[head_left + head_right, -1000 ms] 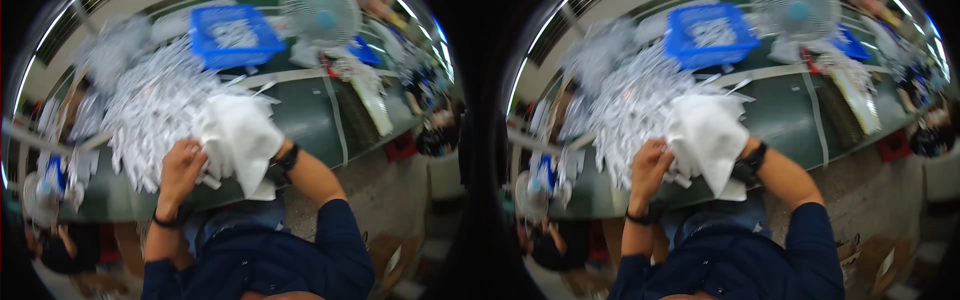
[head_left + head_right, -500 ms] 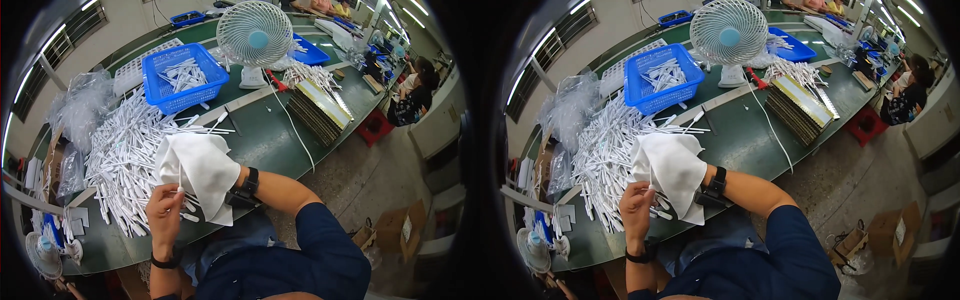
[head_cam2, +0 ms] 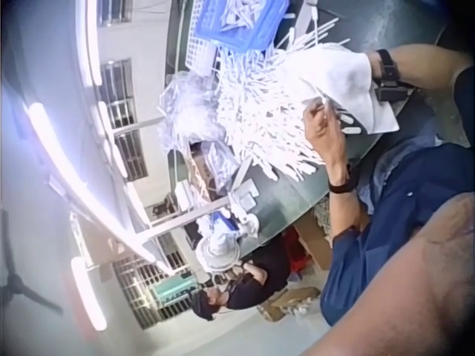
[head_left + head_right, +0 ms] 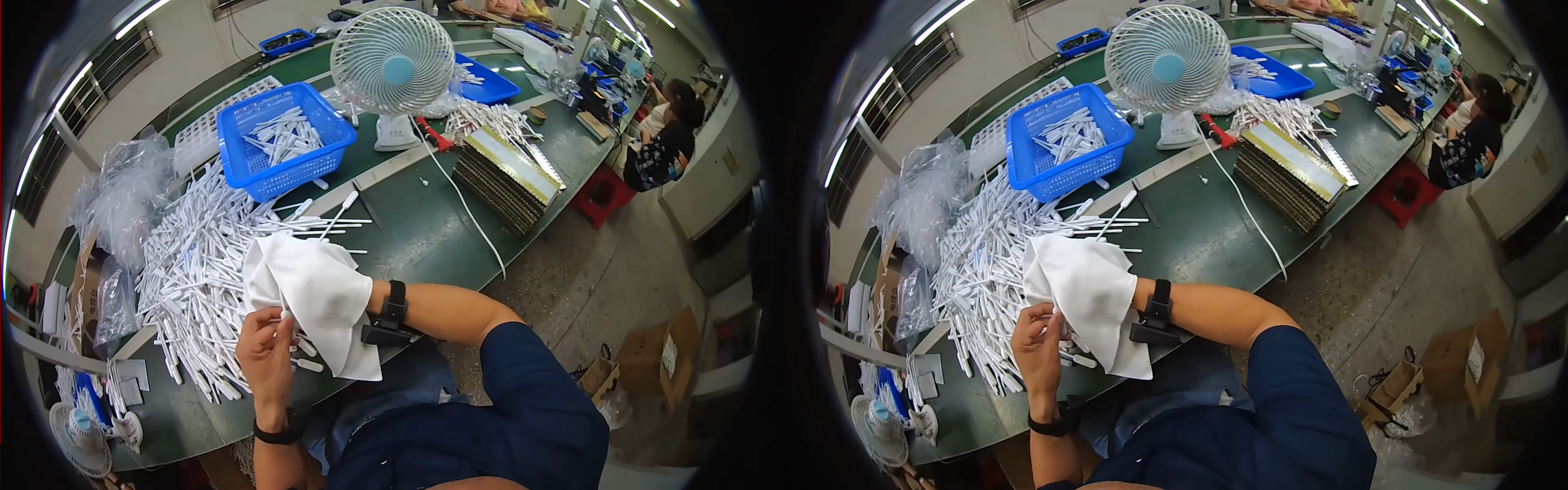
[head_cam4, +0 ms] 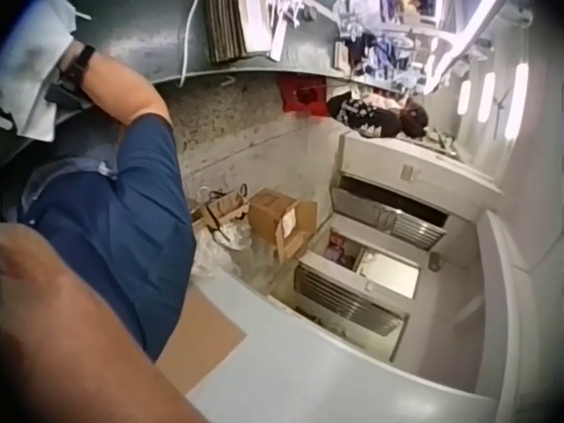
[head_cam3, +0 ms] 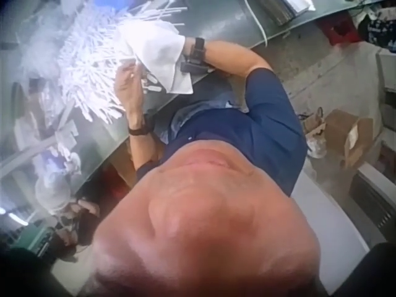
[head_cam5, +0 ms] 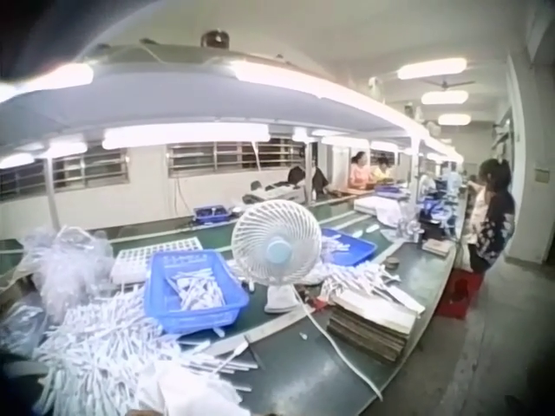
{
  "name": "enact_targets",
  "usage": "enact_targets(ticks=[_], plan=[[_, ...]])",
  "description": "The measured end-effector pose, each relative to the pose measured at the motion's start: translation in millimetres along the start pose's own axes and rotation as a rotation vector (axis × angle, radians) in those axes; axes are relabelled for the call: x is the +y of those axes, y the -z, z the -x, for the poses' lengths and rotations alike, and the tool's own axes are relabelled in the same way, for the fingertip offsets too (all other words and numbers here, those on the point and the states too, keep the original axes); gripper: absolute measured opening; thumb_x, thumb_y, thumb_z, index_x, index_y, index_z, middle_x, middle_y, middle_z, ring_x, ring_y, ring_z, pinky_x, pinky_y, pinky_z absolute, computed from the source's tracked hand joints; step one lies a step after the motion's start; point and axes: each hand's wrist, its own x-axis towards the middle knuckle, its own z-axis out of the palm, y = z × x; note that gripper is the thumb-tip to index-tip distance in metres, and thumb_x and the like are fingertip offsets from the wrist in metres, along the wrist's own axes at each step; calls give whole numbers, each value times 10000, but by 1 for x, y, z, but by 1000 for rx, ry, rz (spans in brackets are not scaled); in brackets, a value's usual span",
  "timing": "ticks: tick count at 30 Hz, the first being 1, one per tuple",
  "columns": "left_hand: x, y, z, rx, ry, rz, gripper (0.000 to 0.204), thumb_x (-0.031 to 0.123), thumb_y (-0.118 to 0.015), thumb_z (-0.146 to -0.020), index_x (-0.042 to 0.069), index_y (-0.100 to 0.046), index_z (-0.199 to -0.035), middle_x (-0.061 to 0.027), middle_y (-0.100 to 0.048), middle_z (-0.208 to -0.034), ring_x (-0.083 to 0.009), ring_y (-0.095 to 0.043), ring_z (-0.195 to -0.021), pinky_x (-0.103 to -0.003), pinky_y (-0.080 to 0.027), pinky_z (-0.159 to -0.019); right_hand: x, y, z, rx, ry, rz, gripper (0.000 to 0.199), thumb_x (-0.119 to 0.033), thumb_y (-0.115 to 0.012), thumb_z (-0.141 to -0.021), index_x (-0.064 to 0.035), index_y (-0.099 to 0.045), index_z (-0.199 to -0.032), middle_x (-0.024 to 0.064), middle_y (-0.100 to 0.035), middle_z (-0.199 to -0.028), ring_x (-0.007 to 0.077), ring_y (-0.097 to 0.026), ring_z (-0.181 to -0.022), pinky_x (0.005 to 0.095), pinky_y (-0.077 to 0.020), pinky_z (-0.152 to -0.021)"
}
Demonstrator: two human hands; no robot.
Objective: The person cleans plastic components with a cloth, picking them up from a pile, wiping them, and placing them into a cardboard box.
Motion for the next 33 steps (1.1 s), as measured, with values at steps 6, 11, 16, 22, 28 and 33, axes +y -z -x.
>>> enact_targets(ticks=[6, 11, 16, 22, 28, 33], plan=[[12, -10, 0, -48, 50, 35, 59, -32, -675, -913, -78, -704, -936, -55, -656, -1043, -91, -626, -802, -214, -504, -688, 43, -50, 5, -165, -419, -16, 307, -156, -689, -809, 3, -614, -1060, 162, -622, -961, 319, -600, -905, 380, -500, -789], [0, 2, 2, 68, 38, 69, 43, -38, -669, -912, -79, -681, -911, -36, -634, -977, -75, -599, -802, -200, -481, -698, 26, -43, 3, -58, -351, -154, 237, -155, -680, -805, -10, -619, -981, 146, -608, -874, 301, -594, -809, 386, -484, -677], [-11, 20, -3, 118, -71, -192, 94, 38, -654, -953, -49, -678, -981, -40, -660, -934, -57, -550, -693, -193, -438, -629, -49, 30, -15, -185, -239, 124, 241, -156, -679, -767, -1, -604, -937, 135, -587, -780, 302, -597, -694, 406, -449, -556], [20, 37, -26, 338, -54, -60, 123, 64, -655, -963, -57, -678, -968, -27, -640, -929, -58, -571, -751, -205, -421, -605, -123, 102, -70, -354, -99, 412, 248, -157, -678, -722, 9, -587, -883, 121, -563, -666, 304, -601, -557, 430, -408, -411], [-5, 64, -43, 237, -67, 136, 210, 128, -658, -981, -38, -704, -1102, -84, -723, -1062, -45, -598, -773, -183, -459, -649, -90, 60, -44, -328, -106, 366, 312, -155, -703, -757, 38, -528, -929, 93, -496, -643, 205, -545, -512, 352, -439, -437], [1, 78, -41, 280, -135, 160, 216, 119, -649, -987, -23, -703, -1140, -116, -732, -1127, -65, -658, -875, -186, -521, -755, -10, -34, -13, -362, -216, -24, 315, -140, -661, -818, 41, -483, -1004, 99, -520, -643, 219, -584, -516, 347, -474, -447]])
